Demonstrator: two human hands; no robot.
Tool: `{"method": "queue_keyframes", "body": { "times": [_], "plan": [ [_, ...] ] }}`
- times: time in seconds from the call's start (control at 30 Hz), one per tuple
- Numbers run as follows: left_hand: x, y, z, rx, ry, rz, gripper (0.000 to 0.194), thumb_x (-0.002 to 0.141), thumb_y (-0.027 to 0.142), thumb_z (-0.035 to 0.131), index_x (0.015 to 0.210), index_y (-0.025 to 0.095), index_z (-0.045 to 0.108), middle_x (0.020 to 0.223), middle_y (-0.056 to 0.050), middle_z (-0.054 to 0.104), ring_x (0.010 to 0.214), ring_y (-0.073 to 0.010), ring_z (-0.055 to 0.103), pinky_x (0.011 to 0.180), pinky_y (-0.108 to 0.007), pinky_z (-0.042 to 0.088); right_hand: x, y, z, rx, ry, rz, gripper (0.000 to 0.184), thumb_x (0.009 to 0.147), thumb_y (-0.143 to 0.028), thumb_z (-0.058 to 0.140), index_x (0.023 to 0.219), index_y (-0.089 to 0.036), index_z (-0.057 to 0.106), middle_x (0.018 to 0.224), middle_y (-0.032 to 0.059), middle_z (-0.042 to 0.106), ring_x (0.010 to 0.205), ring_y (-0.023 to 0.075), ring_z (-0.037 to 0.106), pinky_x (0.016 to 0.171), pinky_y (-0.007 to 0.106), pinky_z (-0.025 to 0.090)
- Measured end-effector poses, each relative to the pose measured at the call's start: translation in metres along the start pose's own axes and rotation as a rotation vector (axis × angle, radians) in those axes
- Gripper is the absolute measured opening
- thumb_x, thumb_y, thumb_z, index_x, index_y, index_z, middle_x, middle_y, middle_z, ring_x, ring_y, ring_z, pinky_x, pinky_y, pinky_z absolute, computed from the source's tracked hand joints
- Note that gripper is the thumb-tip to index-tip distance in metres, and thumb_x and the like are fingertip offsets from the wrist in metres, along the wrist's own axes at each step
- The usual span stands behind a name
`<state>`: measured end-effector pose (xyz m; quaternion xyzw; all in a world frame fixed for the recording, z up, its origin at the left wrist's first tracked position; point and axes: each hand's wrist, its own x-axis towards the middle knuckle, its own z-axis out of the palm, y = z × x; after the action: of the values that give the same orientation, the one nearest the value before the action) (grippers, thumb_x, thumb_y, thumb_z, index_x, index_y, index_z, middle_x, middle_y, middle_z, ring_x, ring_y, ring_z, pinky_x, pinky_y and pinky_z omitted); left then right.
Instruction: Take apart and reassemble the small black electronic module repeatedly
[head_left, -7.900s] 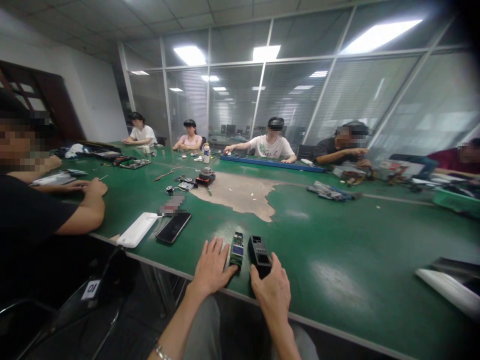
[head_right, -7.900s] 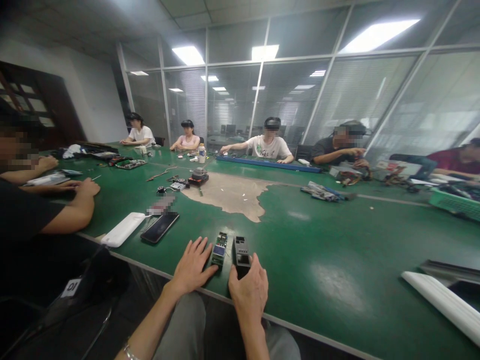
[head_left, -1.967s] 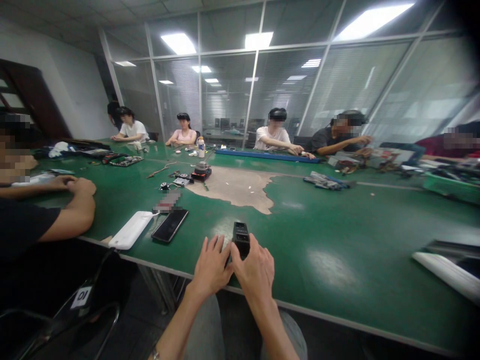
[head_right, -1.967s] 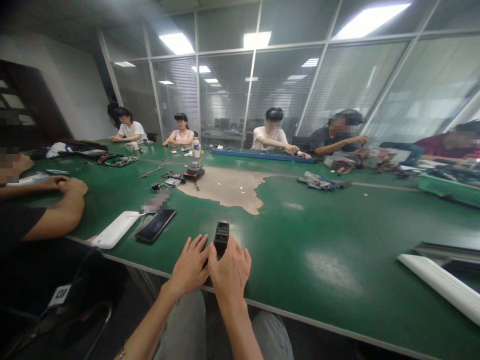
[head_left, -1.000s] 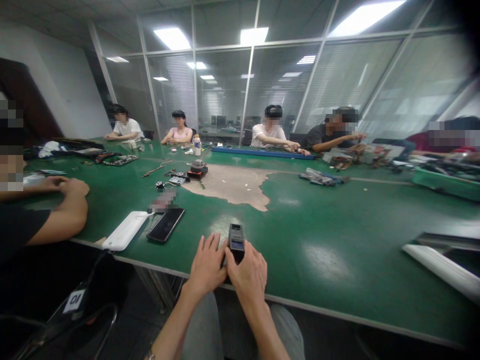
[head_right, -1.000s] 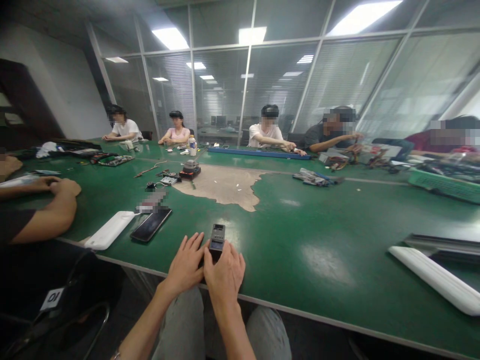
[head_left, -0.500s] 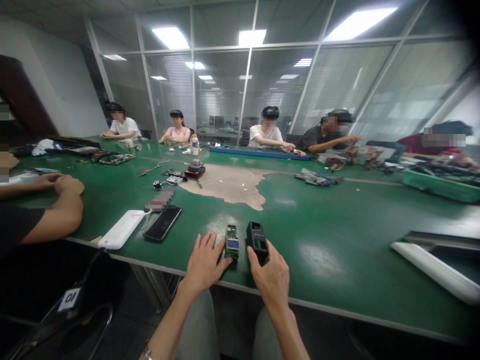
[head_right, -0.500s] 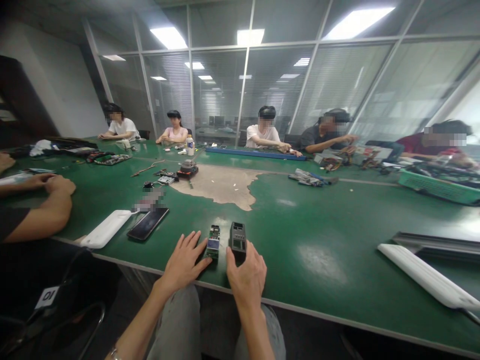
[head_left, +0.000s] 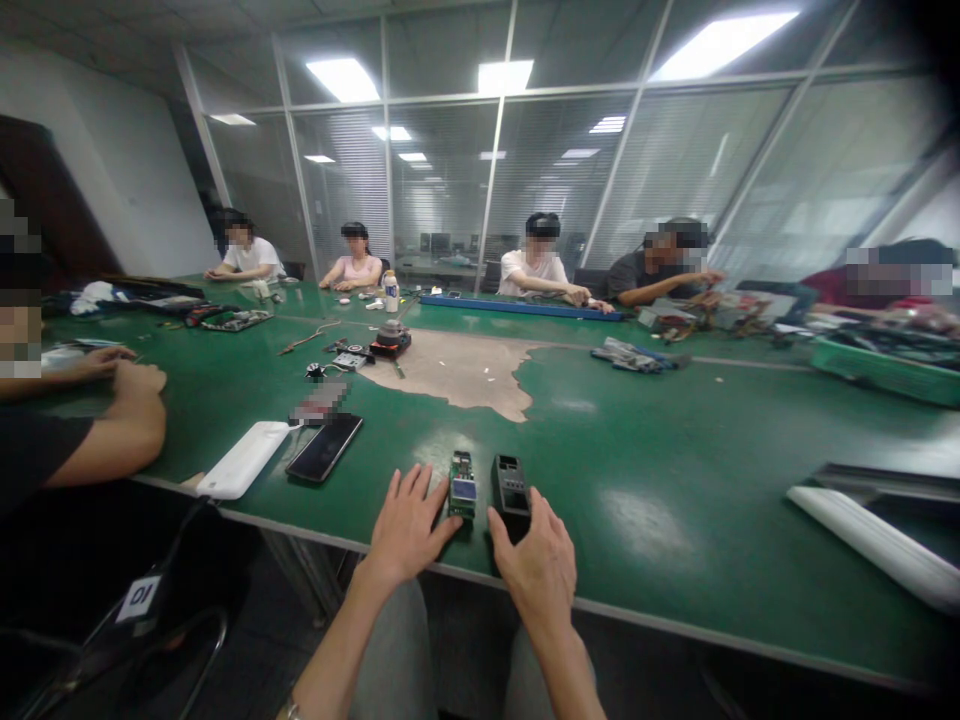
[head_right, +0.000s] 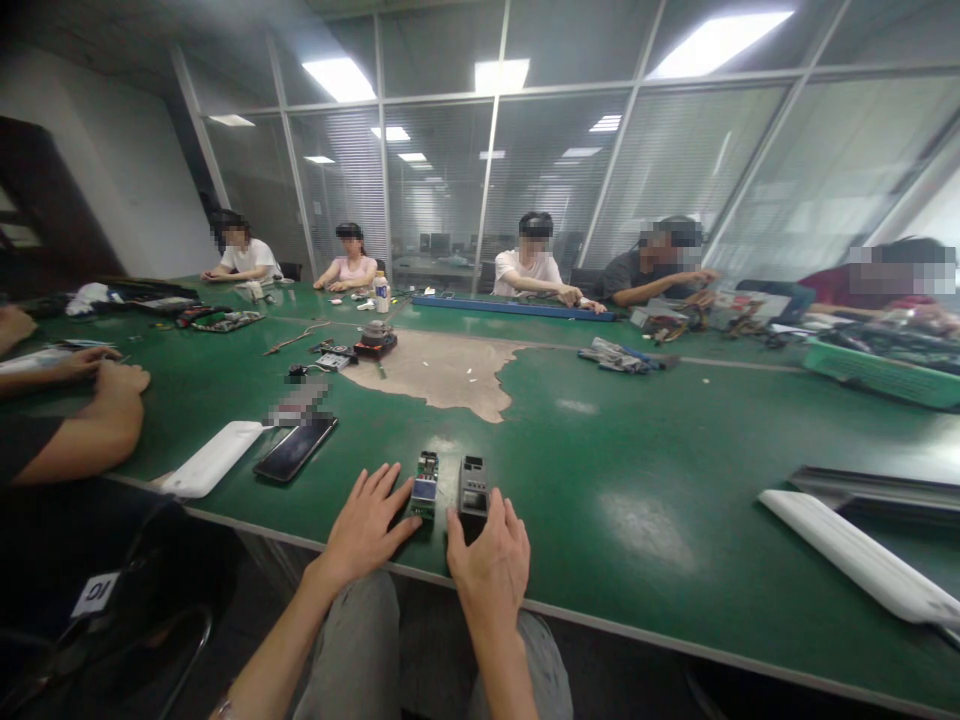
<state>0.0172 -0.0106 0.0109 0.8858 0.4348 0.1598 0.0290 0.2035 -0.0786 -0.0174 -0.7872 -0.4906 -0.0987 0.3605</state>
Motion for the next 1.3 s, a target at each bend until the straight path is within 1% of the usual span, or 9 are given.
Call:
{"method": "queue_keyframes", "body": {
  "times": [0.13, 0.23, 0.5, 0.6, 0.7, 0.8, 0.87, 1.07, 1.3],
  "plan": [
    [-0.001, -0.001, 0.000, -0.004, 0.005, 0.002, 0.061, 0.097, 0.063, 0.038, 0.146, 0.026, 0.045, 0.156, -0.012, 0.037, 0.144, -0.0330, 0.030, 0.117, -0.059, 0.021, -0.001, 0.000, 0.001, 0.027, 0.018, 0.026, 0.094, 0.081, -0.063, 0.056, 0.148, -0.002, 0.032, 0.139, 0.0233, 0.052, 0.126, 0.0339, 0.049, 0.103, 0.044, 0.038],
    [-0.001, -0.001, 0.000, -0.005, 0.008, 0.005, 0.064, 0.096, 0.064, 0.038, 0.147, 0.026, 0.044, 0.156, -0.012, 0.036, 0.145, -0.0330, 0.029, 0.117, -0.059, 0.020, -0.001, 0.000, -0.001, 0.056, 0.020, 0.026, 0.094, 0.082, -0.063, 0.055, 0.150, -0.003, 0.029, 0.140, 0.0208, 0.053, 0.127, 0.0329, 0.048, 0.104, 0.044, 0.037],
    [0.000, 0.000, -0.001, 0.004, -0.005, 0.006, 0.063, 0.097, 0.063, 0.038, 0.147, 0.026, 0.042, 0.157, -0.012, 0.036, 0.145, -0.0330, 0.029, 0.117, -0.060, 0.020, -0.002, 0.000, -0.006, 0.048, -0.005, 0.012, 0.071, 0.088, -0.059, 0.048, 0.135, -0.006, 0.052, 0.130, 0.0200, 0.060, 0.122, 0.0329, 0.053, 0.106, 0.046, 0.036],
    [-0.001, 0.000, 0.000, 0.010, 0.006, 0.004, 0.059, 0.098, 0.060, 0.039, 0.147, 0.027, 0.043, 0.156, -0.011, 0.036, 0.145, -0.0321, 0.030, 0.117, -0.059, 0.020, 0.002, -0.002, -0.011, 0.112, -0.006, 0.032, 0.065, 0.087, -0.059, 0.049, 0.127, -0.010, 0.059, 0.124, 0.0188, 0.064, 0.115, 0.0317, 0.058, 0.102, 0.045, 0.039],
    [-0.001, 0.000, 0.000, 0.009, 0.009, 0.005, 0.057, 0.098, 0.057, 0.043, 0.147, 0.028, 0.043, 0.156, -0.011, 0.037, 0.145, -0.0315, 0.030, 0.117, -0.058, 0.020, 0.010, -0.012, -0.019, 0.247, -0.013, 0.045, 0.057, 0.087, -0.058, 0.052, 0.122, -0.014, 0.061, 0.117, 0.0155, 0.068, 0.107, 0.0275, 0.063, 0.094, 0.039, 0.045],
    [-0.001, 0.000, 0.000, 0.006, 0.010, 0.003, 0.056, 0.097, 0.054, 0.046, 0.146, 0.029, 0.043, 0.156, -0.010, 0.037, 0.144, -0.0316, 0.030, 0.117, -0.059, 0.020, 0.019, -0.031, -0.025, 0.301, 0.009, 0.033, 0.055, 0.086, -0.057, 0.055, 0.121, -0.015, 0.062, 0.111, 0.0137, 0.070, 0.104, 0.0266, 0.064, 0.091, 0.037, 0.046],
    [-0.001, 0.001, 0.000, 0.004, 0.016, -0.002, 0.055, 0.097, 0.053, 0.047, 0.146, 0.029, 0.043, 0.156, -0.010, 0.037, 0.144, -0.0317, 0.029, 0.117, -0.059, 0.020, 0.023, -0.045, -0.027, 0.329, -0.017, 0.010, 0.054, 0.086, -0.057, 0.055, 0.120, -0.016, 0.063, 0.111, 0.0128, 0.070, 0.103, 0.0261, 0.064, 0.091, 0.036, 0.045],
    [-0.002, 0.000, -0.003, -0.014, 0.004, -0.005, 0.053, 0.098, 0.054, 0.043, 0.146, 0.030, 0.042, 0.156, -0.010, 0.038, 0.145, -0.0314, 0.029, 0.117, -0.060, 0.019, 0.024, -0.076, -0.021, 0.282, -0.110, 0.009, 0.042, 0.087, -0.051, 0.055, 0.113, -0.019, 0.064, 0.102, 0.0092, 0.071, 0.097, 0.0250, 0.065, 0.086, 0.034, 0.044],
    [-0.002, -0.003, -0.001, -0.005, -0.009, -0.010, 0.052, 0.096, 0.048, 0.048, 0.143, 0.027, 0.047, 0.157, -0.011, 0.035, 0.145, -0.0313, 0.028, 0.118, -0.058, 0.018, 0.017, -0.087, -0.015, 0.130, -0.099, -0.058, 0.035, 0.086, -0.047, 0.056, 0.105, -0.018, 0.064, 0.096, 0.0104, 0.070, 0.093, 0.0253, 0.063, 0.086, 0.035, 0.039]
  ]
}}
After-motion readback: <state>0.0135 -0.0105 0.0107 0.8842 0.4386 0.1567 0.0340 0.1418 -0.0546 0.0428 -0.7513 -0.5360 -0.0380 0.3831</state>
